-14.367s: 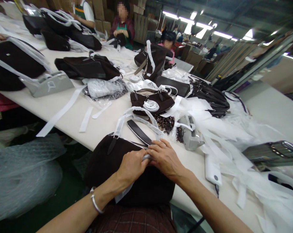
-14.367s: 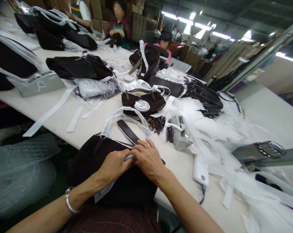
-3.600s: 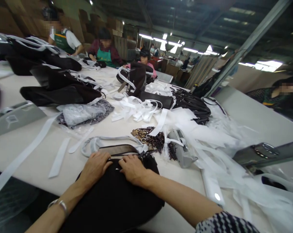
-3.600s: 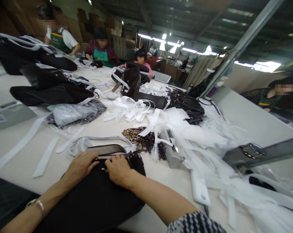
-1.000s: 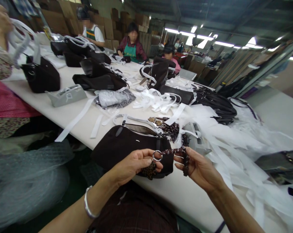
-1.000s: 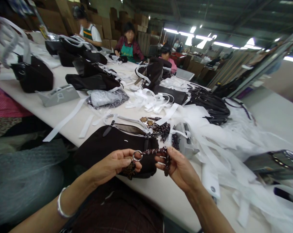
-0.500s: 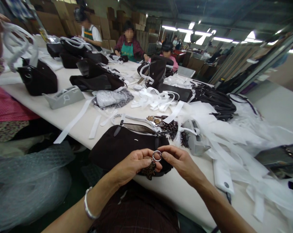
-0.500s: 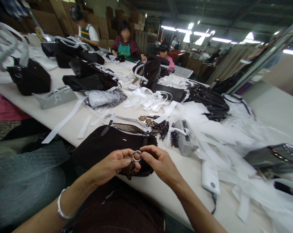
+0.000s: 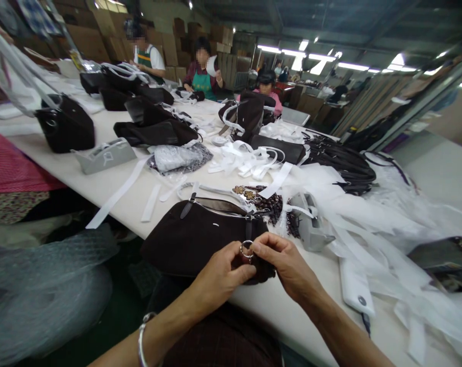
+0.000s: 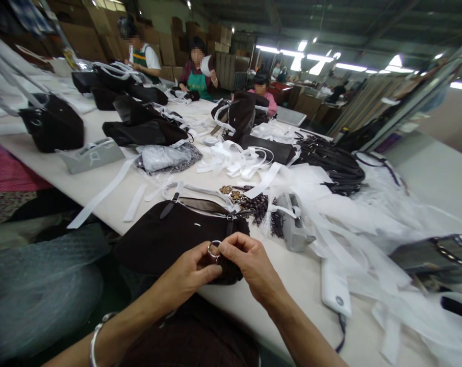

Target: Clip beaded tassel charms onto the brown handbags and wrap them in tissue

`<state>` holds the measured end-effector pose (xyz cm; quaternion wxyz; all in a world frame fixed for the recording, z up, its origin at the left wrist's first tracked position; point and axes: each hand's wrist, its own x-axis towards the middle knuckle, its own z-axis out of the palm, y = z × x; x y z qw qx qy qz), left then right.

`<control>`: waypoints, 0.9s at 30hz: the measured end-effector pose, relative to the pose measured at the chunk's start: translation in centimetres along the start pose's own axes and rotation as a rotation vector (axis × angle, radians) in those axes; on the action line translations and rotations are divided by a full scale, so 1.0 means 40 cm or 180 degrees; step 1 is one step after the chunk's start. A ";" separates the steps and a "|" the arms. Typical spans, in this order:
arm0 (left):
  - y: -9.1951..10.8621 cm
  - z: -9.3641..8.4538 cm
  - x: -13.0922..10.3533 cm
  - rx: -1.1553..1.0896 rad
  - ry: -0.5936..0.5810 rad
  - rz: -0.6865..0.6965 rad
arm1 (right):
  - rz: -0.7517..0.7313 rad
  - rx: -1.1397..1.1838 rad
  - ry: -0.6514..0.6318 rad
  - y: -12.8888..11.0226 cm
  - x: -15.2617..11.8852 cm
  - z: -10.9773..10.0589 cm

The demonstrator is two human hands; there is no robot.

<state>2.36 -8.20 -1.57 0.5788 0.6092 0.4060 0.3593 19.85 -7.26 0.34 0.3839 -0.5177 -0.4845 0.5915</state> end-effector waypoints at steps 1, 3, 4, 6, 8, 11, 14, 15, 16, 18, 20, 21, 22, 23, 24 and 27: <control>0.013 -0.003 -0.003 0.0397 0.0185 0.0094 | 0.0033 0.0023 -0.0043 0.001 0.000 -0.001; 0.040 -0.016 -0.005 0.0844 0.0394 0.0193 | 0.0155 0.0125 -0.0140 0.001 0.000 -0.003; 0.052 -0.024 -0.005 0.0837 0.0374 0.0173 | 0.0198 0.0185 -0.0190 -0.001 0.001 -0.003; 0.068 -0.038 0.000 0.0591 0.0176 0.0029 | 0.0231 0.0304 -0.0294 -0.006 0.004 0.000; 0.075 -0.048 0.005 0.0366 0.0027 -0.0112 | 0.0259 0.0420 -0.0434 -0.012 0.008 0.003; 0.081 -0.058 0.012 0.0307 0.0031 -0.0071 | 0.0504 0.0756 -0.0865 -0.019 0.015 0.009; 0.093 -0.068 0.015 0.0522 0.0210 0.0254 | 0.0848 0.1125 -0.1495 -0.014 0.022 0.010; 0.096 -0.071 0.016 0.0582 0.0266 0.0329 | 0.0940 0.1208 -0.1645 -0.010 0.025 0.010; 0.098 -0.074 0.017 0.0605 0.0293 0.0361 | 0.1015 0.1274 -0.1743 -0.006 0.027 0.010; 0.096 -0.078 0.019 0.0543 0.0277 0.0319 | 0.1059 0.1353 -0.1775 0.002 0.030 0.010; 0.085 -0.080 0.022 0.0424 0.0236 0.0213 | 0.1022 0.1367 -0.1737 0.005 0.030 0.010; 0.078 -0.080 0.024 0.0373 0.0249 0.0149 | 0.0989 0.1353 -0.1720 0.005 0.030 0.010; 0.071 -0.080 0.027 0.0316 0.0281 0.0070 | 0.0949 0.1330 -0.1698 0.004 0.028 0.010; 0.064 -0.080 0.029 0.0241 0.0319 -0.0022 | 0.0911 0.1300 -0.1674 0.002 0.027 0.011; 0.059 -0.080 0.032 0.0159 0.0353 -0.0117 | 0.0871 0.1265 -0.1636 -0.001 0.025 0.012; 0.049 -0.082 0.037 -0.0082 0.0351 -0.0354 | 0.0668 0.1032 -0.1396 -0.008 0.017 0.019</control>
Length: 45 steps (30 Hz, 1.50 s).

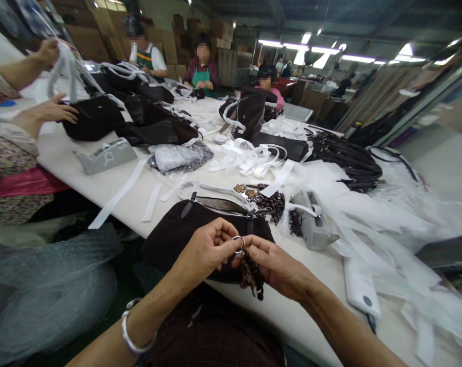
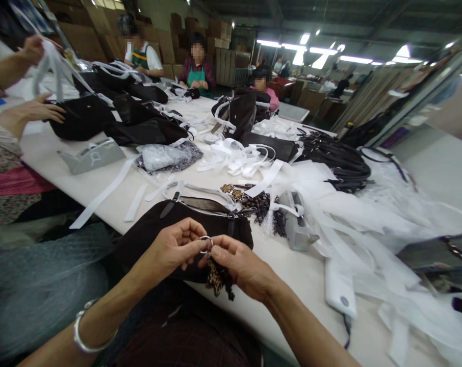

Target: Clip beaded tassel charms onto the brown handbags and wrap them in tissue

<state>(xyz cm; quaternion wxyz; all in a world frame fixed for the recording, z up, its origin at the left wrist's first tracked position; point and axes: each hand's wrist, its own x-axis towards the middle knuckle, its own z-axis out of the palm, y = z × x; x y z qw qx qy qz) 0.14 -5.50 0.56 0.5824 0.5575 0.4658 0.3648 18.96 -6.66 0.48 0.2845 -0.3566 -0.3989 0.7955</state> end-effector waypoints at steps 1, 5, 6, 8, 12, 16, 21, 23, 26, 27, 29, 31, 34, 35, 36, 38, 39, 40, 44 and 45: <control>-0.001 -0.001 0.001 -0.0076 -0.0031 -0.0054 | -0.0081 -0.0146 0.0123 0.000 -0.001 0.006; -0.002 -0.001 0.000 -0.0454 -0.0073 -0.0185 | -0.0442 -0.1164 0.0910 0.002 -0.002 0.030; -0.003 0.000 -0.001 -0.0539 -0.0064 -0.0182 | -0.0418 -0.1375 0.1056 0.003 -0.003 0.033; -0.007 0.009 -0.004 -0.0702 -0.0027 -0.0150 | -0.0267 -0.1492 0.1150 0.004 -0.004 0.033; -0.020 0.045 -0.013 -0.1084 0.0260 -0.0103 | -0.0200 -0.0982 0.1066 0.008 -0.005 0.018; -0.040 0.083 -0.020 -0.1283 0.0508 -0.0099 | -0.0255 -0.0525 0.1126 0.013 -0.004 0.007; -0.044 0.038 0.006 -0.0838 -0.0064 -0.0186 | -0.0110 -0.0662 0.1275 0.005 -0.001 -0.011; -0.039 -0.009 0.043 -0.0026 -0.0133 0.0002 | -0.0059 -0.0860 0.1293 -0.005 0.009 -0.028; -0.040 -0.070 0.124 0.1877 -0.0136 0.0540 | -0.0059 -0.1351 0.1445 -0.022 0.043 -0.064; -0.045 -0.082 0.153 0.2422 -0.0166 0.0682 | -0.0067 -0.1551 0.1531 -0.027 0.059 -0.077; -0.058 -0.090 0.207 0.3087 -0.0320 0.0759 | -0.0039 -0.1860 0.1713 -0.033 0.089 -0.105; -0.075 -0.080 0.250 0.3178 -0.0547 0.0575 | 0.0054 -0.1934 0.1848 -0.034 0.113 -0.133; -0.102 -0.047 0.298 0.2844 -0.0717 0.0305 | 0.0141 -0.1672 0.1968 -0.027 0.127 -0.177; -0.111 -0.035 0.312 0.2729 -0.0725 0.0272 | 0.0148 -0.1536 0.1981 -0.024 0.126 -0.191; -0.119 -0.022 0.326 0.2613 -0.0722 0.0255 | 0.0153 -0.1395 0.1991 -0.021 0.126 -0.205; -0.138 0.005 0.358 0.2311 -0.0704 0.0176 | 0.0175 -0.1153 0.1999 -0.018 0.126 -0.230; -0.147 0.019 0.374 0.2138 -0.0688 0.0108 | 0.0187 -0.1066 0.2008 -0.017 0.128 -0.240; -0.157 0.032 0.391 0.1956 -0.0669 0.0015 | 0.0187 -0.1006 0.2032 -0.016 0.132 -0.248; -0.192 0.077 0.440 0.1136 -0.0613 -0.0405 | 0.0144 -0.0915 0.2224 -0.011 0.159 -0.271; -0.198 0.085 0.445 0.0915 -0.0603 -0.0459 | 0.0134 -0.0884 0.2261 -0.008 0.166 -0.275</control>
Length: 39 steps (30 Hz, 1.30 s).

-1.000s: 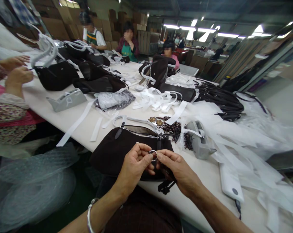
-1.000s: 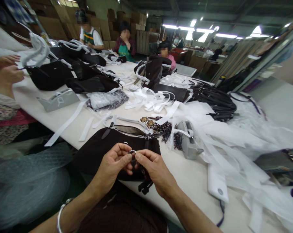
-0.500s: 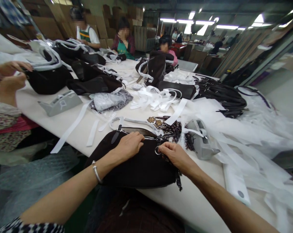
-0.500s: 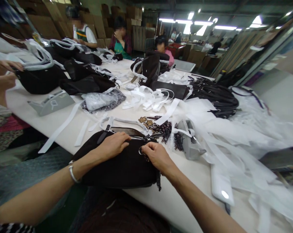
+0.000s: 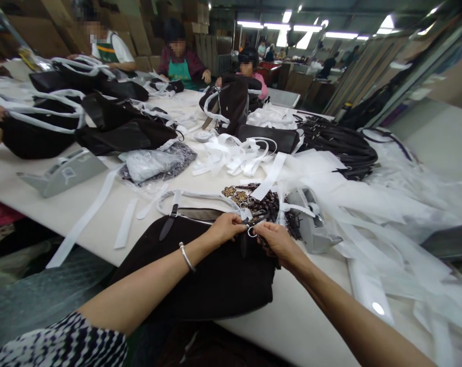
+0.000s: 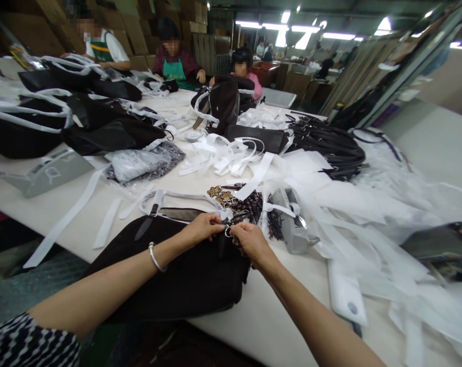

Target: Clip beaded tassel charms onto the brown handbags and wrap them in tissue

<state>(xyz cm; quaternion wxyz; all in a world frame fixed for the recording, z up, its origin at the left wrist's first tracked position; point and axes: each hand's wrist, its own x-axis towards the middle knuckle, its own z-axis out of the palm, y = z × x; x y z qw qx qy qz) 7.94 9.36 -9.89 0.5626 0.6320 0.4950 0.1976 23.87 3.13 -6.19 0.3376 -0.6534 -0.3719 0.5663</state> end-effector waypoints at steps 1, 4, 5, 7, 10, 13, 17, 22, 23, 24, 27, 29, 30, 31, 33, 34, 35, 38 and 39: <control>-0.003 0.006 0.003 -0.0219 -0.0011 -0.0016 | 0.0012 0.0035 0.0020 0.003 0.006 0.002; -0.013 0.012 -0.008 -0.0792 -0.0053 -0.0066 | 0.0002 0.0059 0.0016 0.013 0.017 0.008; -0.016 0.011 -0.015 -0.0952 -0.0065 -0.0094 | -0.0020 0.0033 0.0020 0.016 0.020 0.010; -0.024 0.007 -0.029 -0.1229 -0.0086 -0.0142 | -0.0082 -0.0027 0.0067 0.023 0.025 0.015; -0.038 0.001 -0.043 -0.1538 -0.0093 -0.0156 | -0.0147 -0.0049 0.0133 0.031 0.031 0.022; -0.051 0.002 -0.049 -0.1726 -0.0061 -0.0132 | -0.0197 -0.0110 0.0159 0.036 0.036 0.026; -0.059 0.004 -0.052 -0.1870 -0.0067 -0.0071 | -0.0228 -0.0142 0.0124 0.040 0.041 0.028; -0.062 0.004 -0.057 -0.1975 -0.0131 -0.0009 | -0.0292 -0.0220 0.0005 0.058 0.053 0.046; -0.064 0.004 -0.058 -0.1992 -0.0140 0.0008 | -0.0291 -0.0234 -0.0028 0.063 0.055 0.053; -0.067 0.004 -0.059 -0.2011 -0.0148 0.0026 | -0.0288 -0.0247 -0.0066 0.067 0.056 0.058; -0.075 0.003 -0.062 -0.2056 -0.0199 0.0043 | -0.0236 -0.0276 -0.0227 0.068 0.058 0.062; -0.079 0.000 -0.064 -0.2067 -0.0286 -0.0001 | -0.0056 -0.0267 -0.0521 0.056 0.060 0.049; -0.080 -0.002 -0.065 -0.2061 -0.0342 -0.0032 | 0.0099 -0.0252 -0.0752 0.048 0.061 0.040; -0.080 -0.004 -0.066 -0.2040 -0.0402 -0.0066 | 0.0269 -0.0249 -0.0993 0.039 0.062 0.031; -0.078 -0.008 -0.069 -0.1968 -0.0471 -0.0125 | 0.0529 -0.0295 -0.1322 0.024 0.066 0.018; -0.076 -0.009 -0.070 -0.1917 -0.0469 -0.0151 | 0.0572 -0.0349 -0.1360 0.019 0.066 0.016; -0.075 -0.010 -0.072 -0.1856 -0.0444 -0.0174 | 0.0556 -0.0425 -0.1309 0.015 0.064 0.016; -0.066 -0.009 -0.076 -0.1636 -0.0252 -0.0201 | 0.0403 -0.0630 -0.1046 0.006 0.044 0.022; -0.061 -0.009 -0.077 -0.1550 -0.0169 -0.0204 | 0.0308 -0.0736 -0.0961 0.002 0.030 0.021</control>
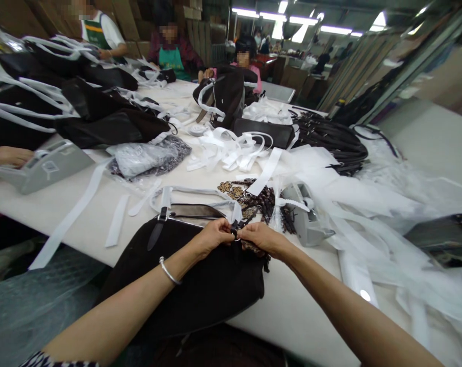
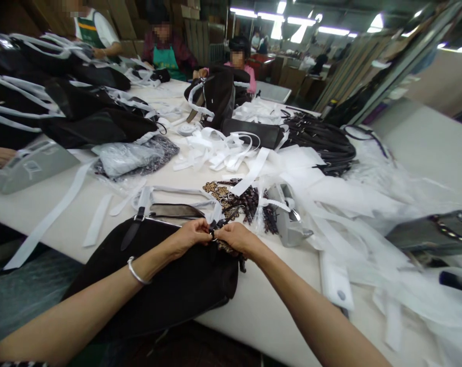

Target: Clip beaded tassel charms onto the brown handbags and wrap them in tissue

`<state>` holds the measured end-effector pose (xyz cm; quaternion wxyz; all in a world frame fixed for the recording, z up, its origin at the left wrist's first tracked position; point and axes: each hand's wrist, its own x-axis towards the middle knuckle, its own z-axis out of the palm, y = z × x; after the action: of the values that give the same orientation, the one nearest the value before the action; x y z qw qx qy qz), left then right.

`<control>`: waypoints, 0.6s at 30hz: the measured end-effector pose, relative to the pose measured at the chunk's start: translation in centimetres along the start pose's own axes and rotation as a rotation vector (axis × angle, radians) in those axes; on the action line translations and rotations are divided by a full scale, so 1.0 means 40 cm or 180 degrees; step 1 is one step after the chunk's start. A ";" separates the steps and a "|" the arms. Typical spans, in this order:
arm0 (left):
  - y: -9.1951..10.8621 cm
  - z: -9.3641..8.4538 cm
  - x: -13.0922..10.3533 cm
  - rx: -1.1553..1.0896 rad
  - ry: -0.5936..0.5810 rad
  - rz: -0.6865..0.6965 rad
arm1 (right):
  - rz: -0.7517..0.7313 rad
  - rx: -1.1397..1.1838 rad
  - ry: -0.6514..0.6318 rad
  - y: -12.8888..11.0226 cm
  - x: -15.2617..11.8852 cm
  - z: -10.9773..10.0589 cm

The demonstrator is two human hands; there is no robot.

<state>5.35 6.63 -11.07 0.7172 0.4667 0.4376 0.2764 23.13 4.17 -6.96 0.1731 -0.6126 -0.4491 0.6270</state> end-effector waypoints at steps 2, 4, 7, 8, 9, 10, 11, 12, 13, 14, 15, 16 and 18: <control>0.011 0.003 -0.004 0.0155 0.0172 0.0027 | -0.0180 -0.0266 0.0175 -0.009 -0.036 0.001; 0.027 0.003 -0.014 0.0288 0.0299 0.0009 | -0.0287 -0.0454 0.0277 -0.019 -0.077 -0.003; 0.052 0.005 -0.049 0.0458 0.0256 -0.0102 | -0.0221 -0.0477 0.0340 -0.029 -0.125 -0.002; 0.058 0.008 -0.067 0.0504 0.0172 -0.0148 | -0.0195 -0.0456 0.0350 -0.032 -0.136 0.002; 0.061 0.013 -0.086 0.0542 0.0078 -0.0188 | -0.0180 -0.0429 0.0349 -0.034 -0.145 0.008; 0.062 0.019 -0.106 0.0574 0.0004 -0.0210 | -0.0168 -0.0387 0.0323 -0.036 -0.153 0.016; 0.060 0.026 -0.124 0.0604 -0.0034 -0.0211 | -0.0150 -0.0340 0.0280 -0.039 -0.161 0.026; 0.055 0.032 -0.140 0.0636 -0.0021 -0.0184 | -0.0127 -0.0301 0.0231 -0.042 -0.168 0.036; 0.049 0.038 -0.152 0.0679 0.0041 -0.0131 | -0.0108 -0.0280 0.0192 -0.045 -0.177 0.046; 0.041 0.042 -0.159 0.0739 0.0135 -0.0063 | -0.0102 -0.0277 0.0164 -0.048 -0.185 0.055; 0.033 0.044 -0.161 0.0817 0.0244 0.0009 | -0.0099 -0.0282 0.0155 -0.050 -0.195 0.064; 0.026 0.044 -0.158 0.0904 0.0357 0.0076 | -0.0090 -0.0294 0.0160 -0.052 -0.204 0.071; 0.013 0.038 -0.142 0.1076 0.0582 0.0196 | -0.0109 -0.0310 0.0159 -0.052 -0.221 0.083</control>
<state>4.08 1.63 -8.23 0.5771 0.5666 0.5265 0.2621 21.04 -2.67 -0.42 0.1649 -0.6280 -0.4850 0.5858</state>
